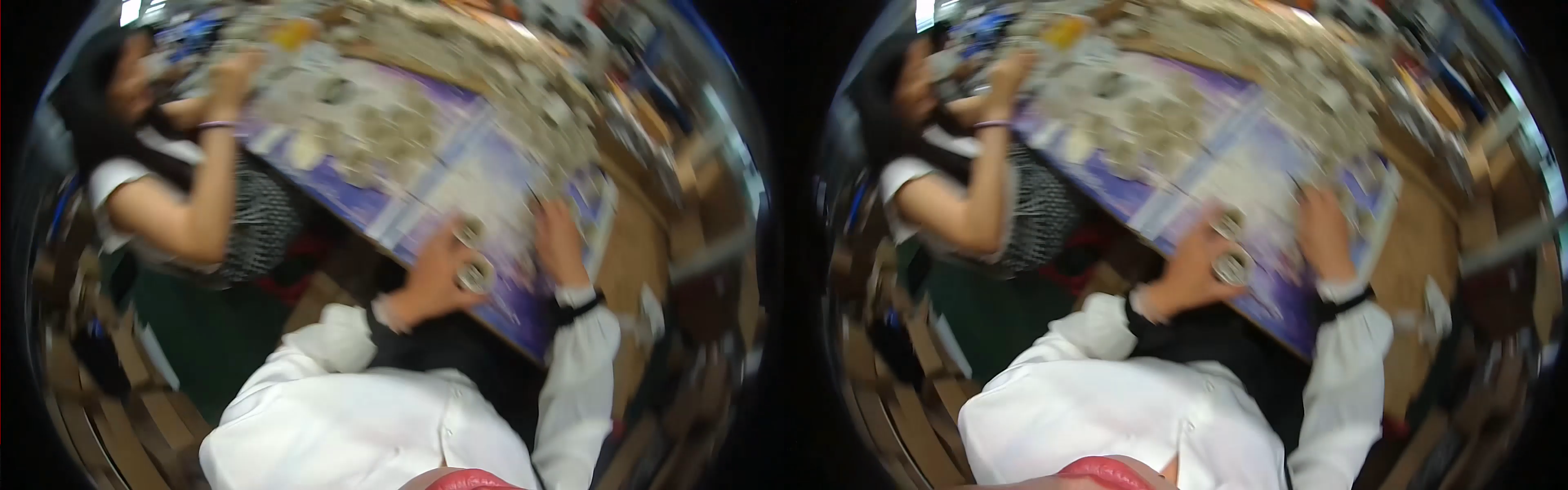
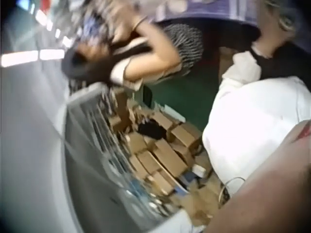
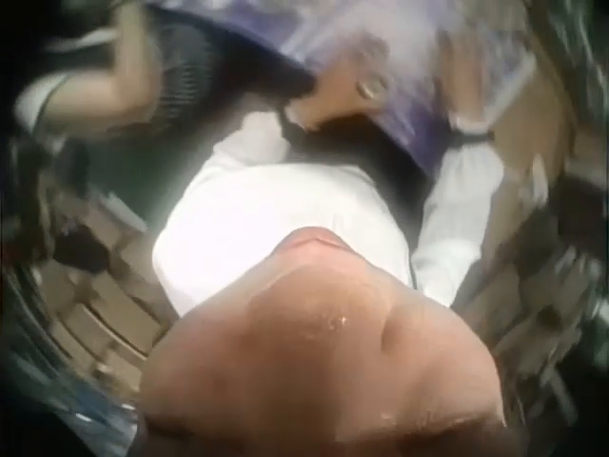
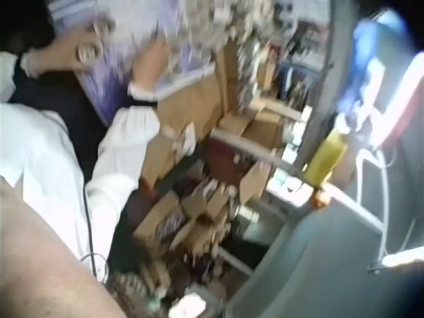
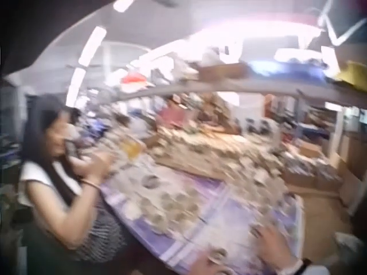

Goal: The person applies glue to a white plastic housing, inserts a motor, and uses tweezers to thread wires through a side hole. They then pick up another housing, insert a motor, and thread its wires through the side hole by hand.

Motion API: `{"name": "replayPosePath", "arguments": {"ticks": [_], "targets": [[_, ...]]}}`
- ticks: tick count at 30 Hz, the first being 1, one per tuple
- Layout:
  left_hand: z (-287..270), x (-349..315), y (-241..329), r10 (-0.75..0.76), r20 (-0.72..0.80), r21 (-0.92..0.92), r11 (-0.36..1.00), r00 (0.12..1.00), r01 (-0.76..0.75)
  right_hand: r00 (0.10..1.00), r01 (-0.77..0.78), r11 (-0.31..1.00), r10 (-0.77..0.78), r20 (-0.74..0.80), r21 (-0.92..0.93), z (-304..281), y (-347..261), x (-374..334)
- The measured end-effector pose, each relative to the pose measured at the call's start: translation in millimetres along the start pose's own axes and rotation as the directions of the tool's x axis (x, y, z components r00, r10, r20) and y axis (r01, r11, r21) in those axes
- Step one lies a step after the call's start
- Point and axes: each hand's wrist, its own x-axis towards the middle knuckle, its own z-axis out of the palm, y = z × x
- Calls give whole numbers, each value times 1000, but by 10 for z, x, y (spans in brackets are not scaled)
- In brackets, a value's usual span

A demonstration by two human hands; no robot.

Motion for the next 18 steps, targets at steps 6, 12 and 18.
{"name": "replayPosePath", "arguments": {"ticks": [6, 12, 18], "targets": [[28, -78, 103, 32, -88, 81, 996, 996, -25, 993, 116, 992, -116, 6, -39, 96, 179, -22], [21, -40, 99, 45, -133, 110, 993, 990, -30, 985, 173, 984, -172, -13, 37, -44, 5, -116], [76, -79, -11, 129, -174, 90, 989, 976, -114, 1000, -20, 971, 21, -1, 240, -475, -328, -508]]}}
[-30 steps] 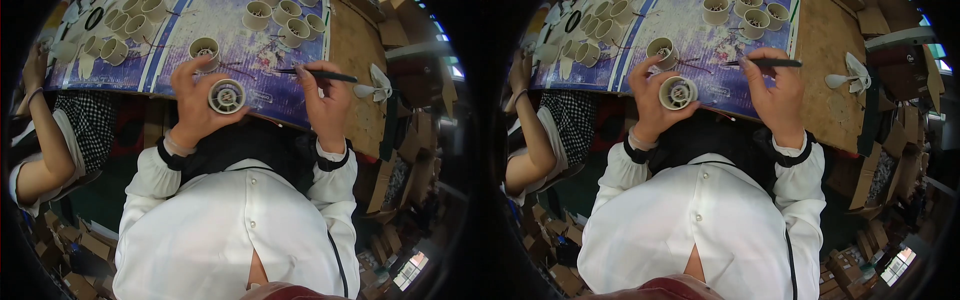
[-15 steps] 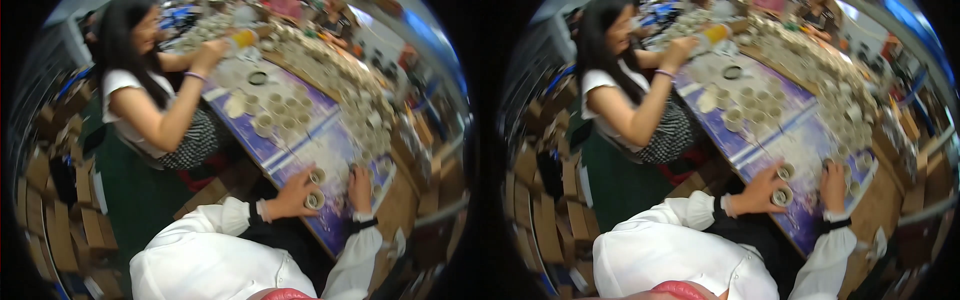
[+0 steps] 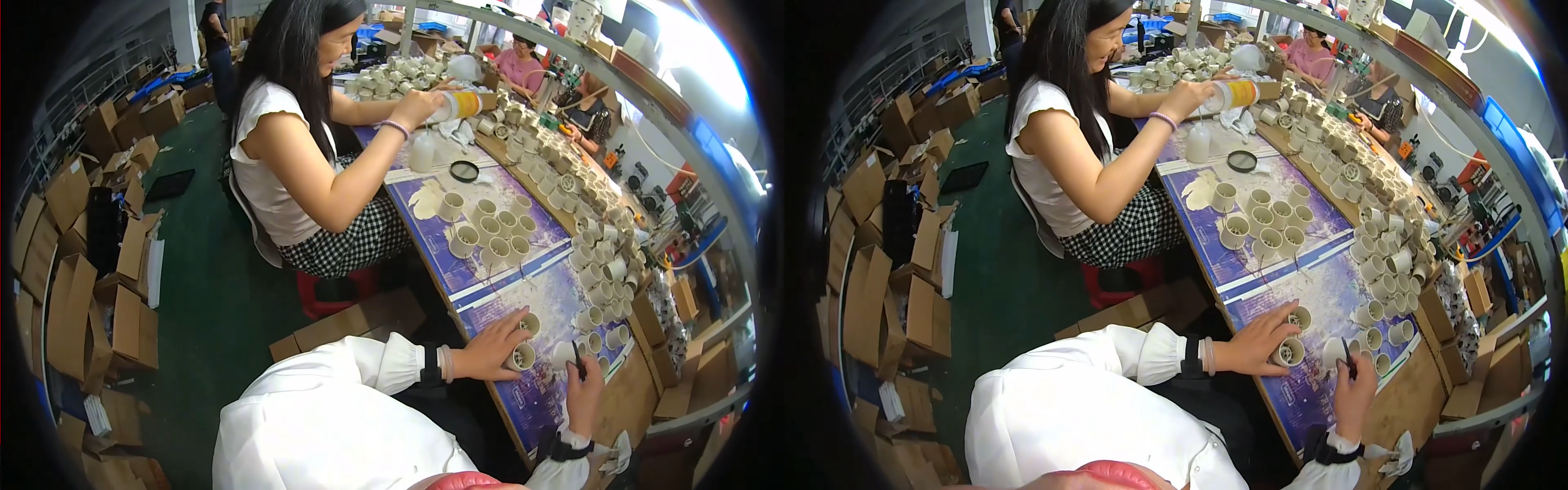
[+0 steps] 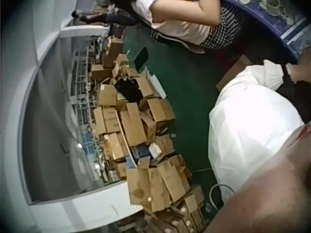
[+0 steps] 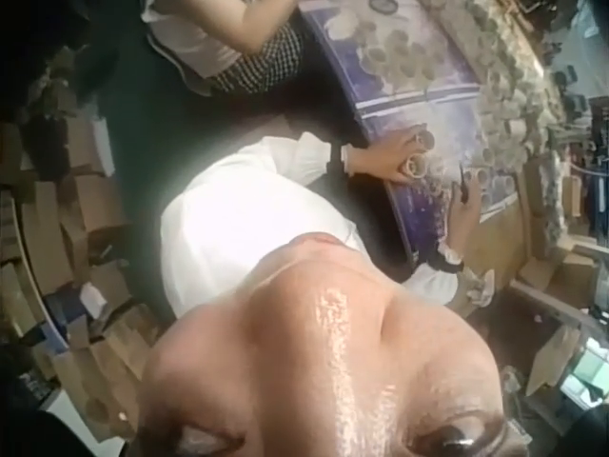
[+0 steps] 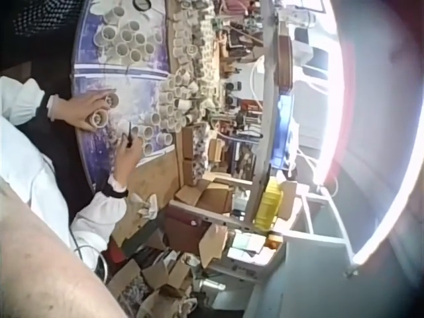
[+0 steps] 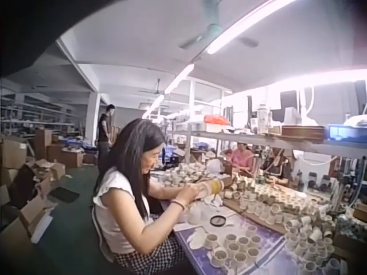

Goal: The person applies glue to a white plastic housing, inserts a motor, and uses tweezers to thread wires through a side hole. They then pick up another housing, insert a motor, and thread its wires through the side hole by hand.

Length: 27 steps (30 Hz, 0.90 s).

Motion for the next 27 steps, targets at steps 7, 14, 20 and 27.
{"name": "replayPosePath", "arguments": {"ticks": [7, 14, 20, 27], "targets": [[46, 15, 53, -71, -49, 50, 996, 996, 73, 994, -101, 982, 94, -52, -158, -38, -287, -890], [79, 114, -89, 61, -60, 66, 996, 996, -57, 969, -221, 975, 222, -103, 24, 248, -308, -914], [-47, 125, 65, 176, -182, -1, 984, 967, -179, 935, -302, 945, 320, -153, 126, -100, 3, -1056], [270, 105, 574, 296, 162, -282, 928, 941, -244, 913, -360, 886, 399, -82, 292, 91, 266, -1202]]}}
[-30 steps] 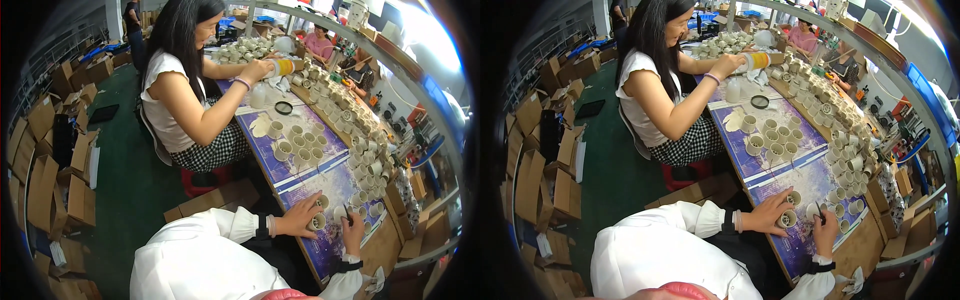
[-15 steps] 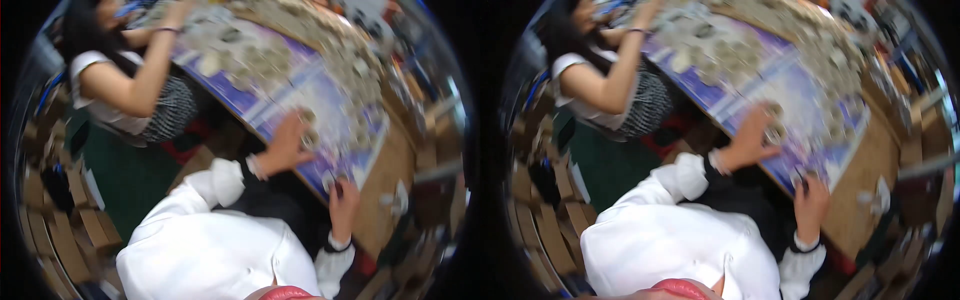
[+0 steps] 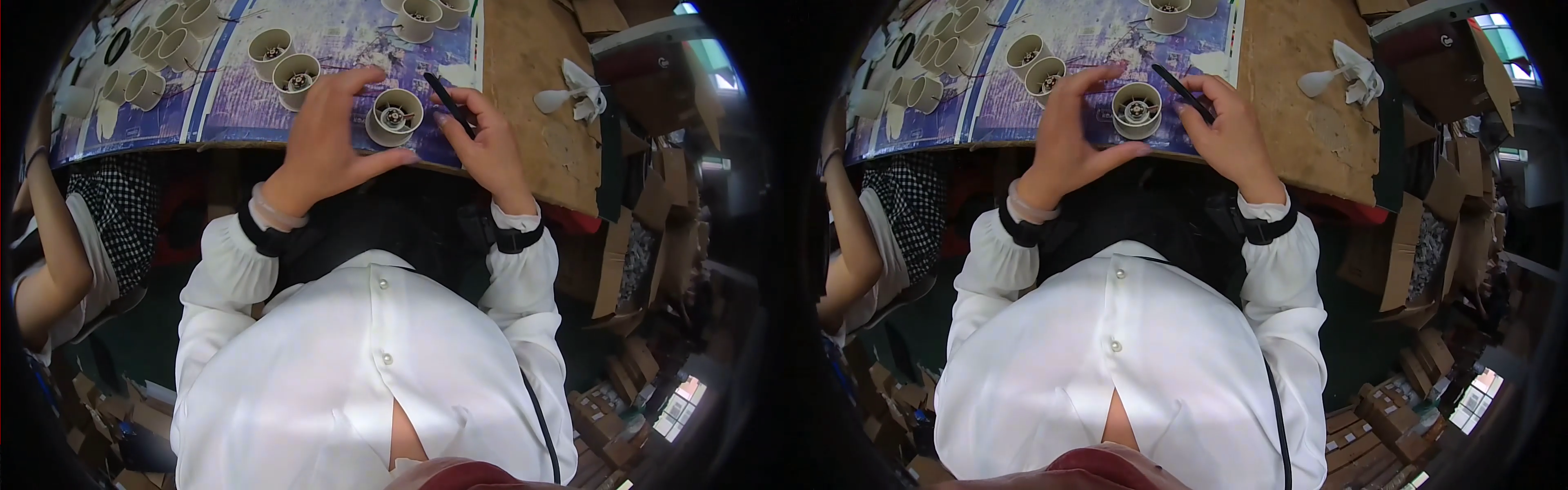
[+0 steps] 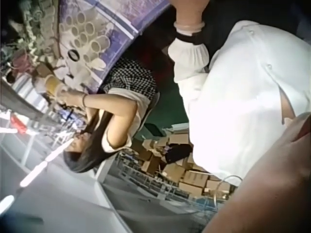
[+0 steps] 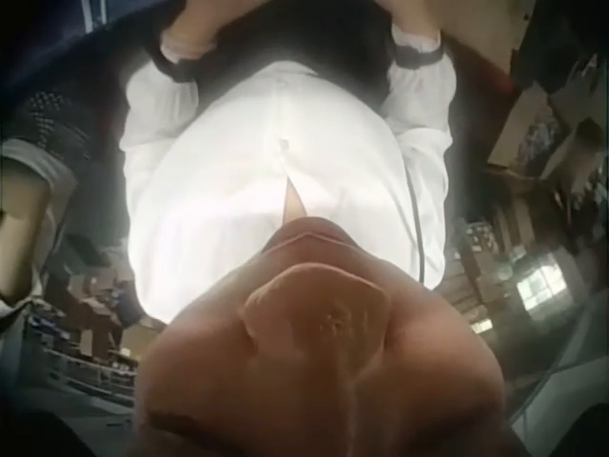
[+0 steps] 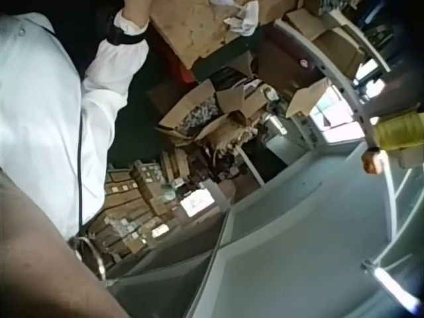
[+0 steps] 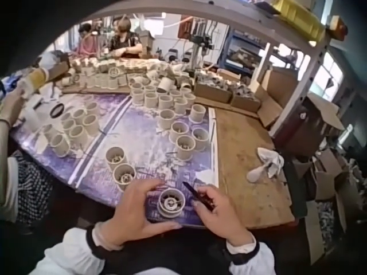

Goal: The person applies glue to a white plastic housing, inserts a motor, and uses tweezers to thread wires through a side hole. They then pick up another housing, insert a motor, and thread its wires through the side hole by hand.

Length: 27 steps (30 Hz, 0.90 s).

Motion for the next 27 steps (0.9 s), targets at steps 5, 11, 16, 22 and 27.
{"name": "replayPosePath", "arguments": {"ticks": [5, 11, 16, 22, 27], "targets": [[215, -84, -59, -140, 86, 168, 978, 986, 124, 998, -58, 989, 60, -11, 134, 27, -101, 5], [25, 36, -49, -428, 310, -496, 689, 849, 529, 991, 28, 983, -4, -132, 179, -56, -133, -71], [30, 35, -129, -428, 412, -743, 353, 804, 569, 952, 251, 959, -221, -214, 128, -8, -304, -49], [-1, 67, -139, -466, 476, -741, 243, 745, 626, 969, 233, 973, -233, -88, -9, 101, -275, 47], [-31, 168, -127, -504, 535, -727, 134, 678, 673, 967, 225, 971, -212, -143, 83, 125, -300, 70]]}}
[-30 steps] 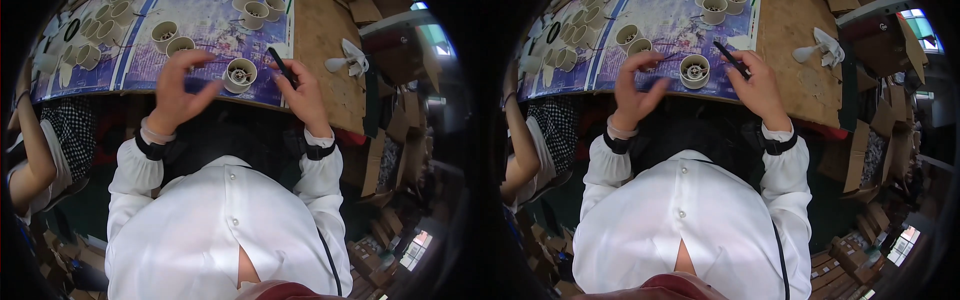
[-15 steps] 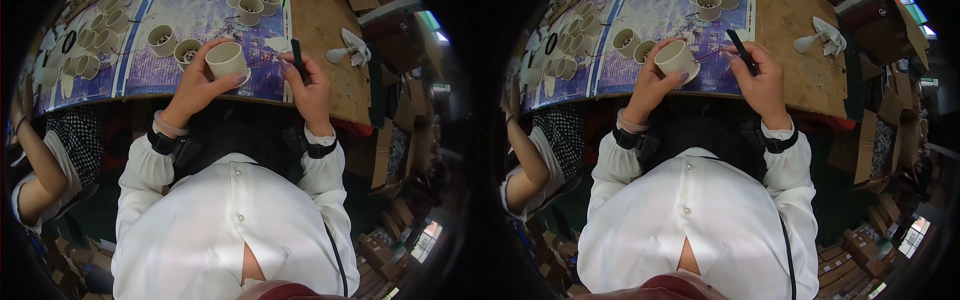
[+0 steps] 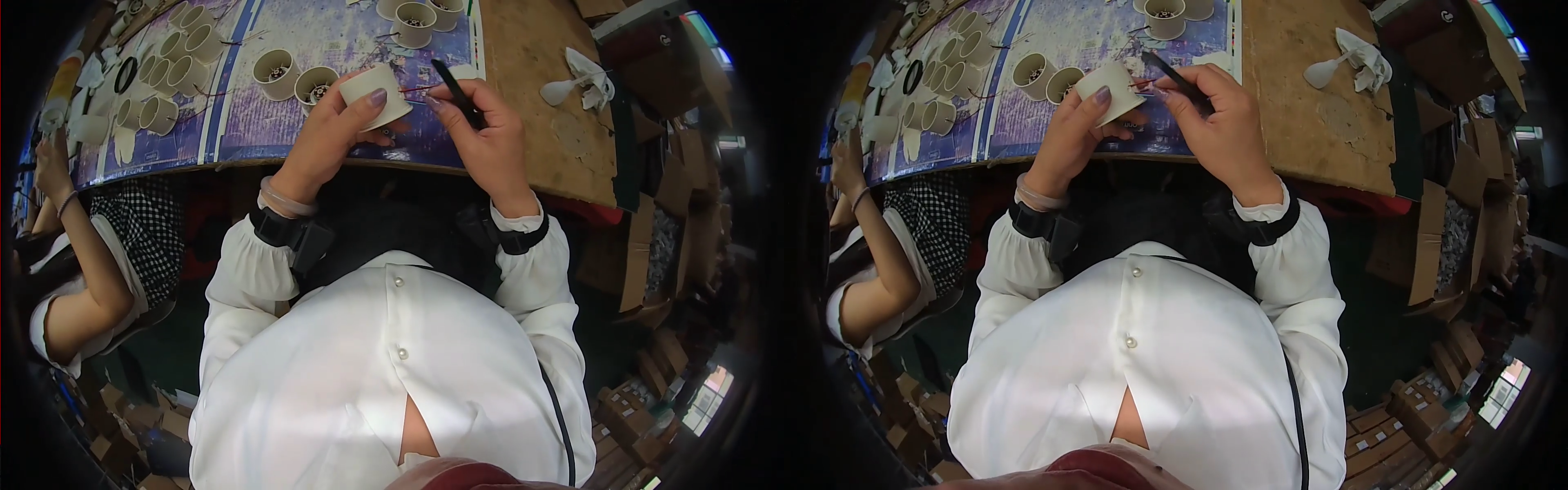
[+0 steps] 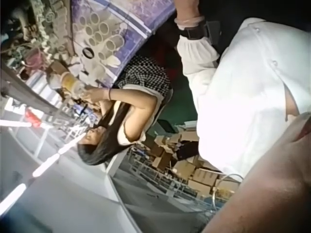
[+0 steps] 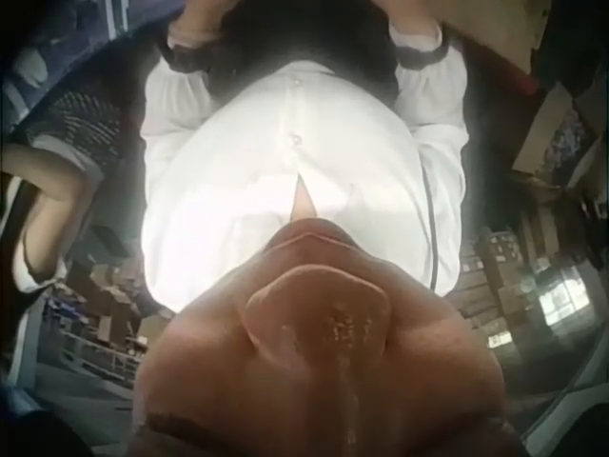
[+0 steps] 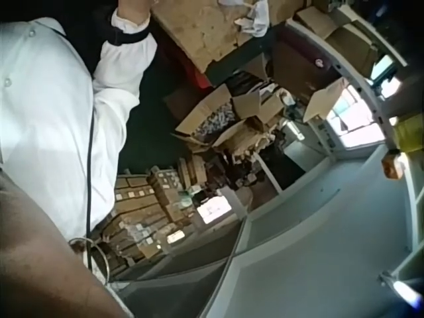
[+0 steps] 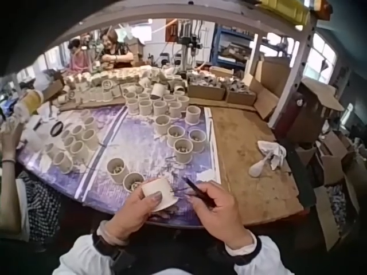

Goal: The person applies glue to a white plastic housing, inserts a motor, and uses tweezers to thread wires through a side hole. They then pick up another housing, insert a motor, and thread its wires through the side hole by hand.

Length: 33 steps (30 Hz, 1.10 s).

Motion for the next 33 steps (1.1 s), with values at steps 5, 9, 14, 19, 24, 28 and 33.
{"name": "replayPosePath", "arguments": {"ticks": [5, 9, 14, 19, 24, 28, 33], "targets": [[-77, 76, 41, -148, 153, -143, 975, 977, 170, 995, -88, 983, 93, -24, 161, -29, -145, 76], [-112, 92, 12, -129, 248, -270, 943, 960, 196, 997, -73, 993, 73, 6, 97, -100, -214, 105], [-41, 6, 42, -117, 197, -306, 936, 973, 175, 997, -11, 995, 19, 74, -94, -202, -253, 42], [-102, -43, -2, -9, 145, -157, 987, 989, 32, 993, 27, 990, -10, 119, -142, -185, -238, -68], [-117, -62, -98, 116, 127, -59, 992, 985, -109, 994, 57, 985, -42, 97, -164, -128, -119, -162], [-58, -74, -121, 170, 121, 104, 978, 978, -182, 964, 266, 897, -248, 98, -353, -130, 42, -238], [-138, -144, -88, 216, 138, 211, 947, 967, -242, 988, 154, 978, -154, 11, -139, -61, 27, -276]]}}
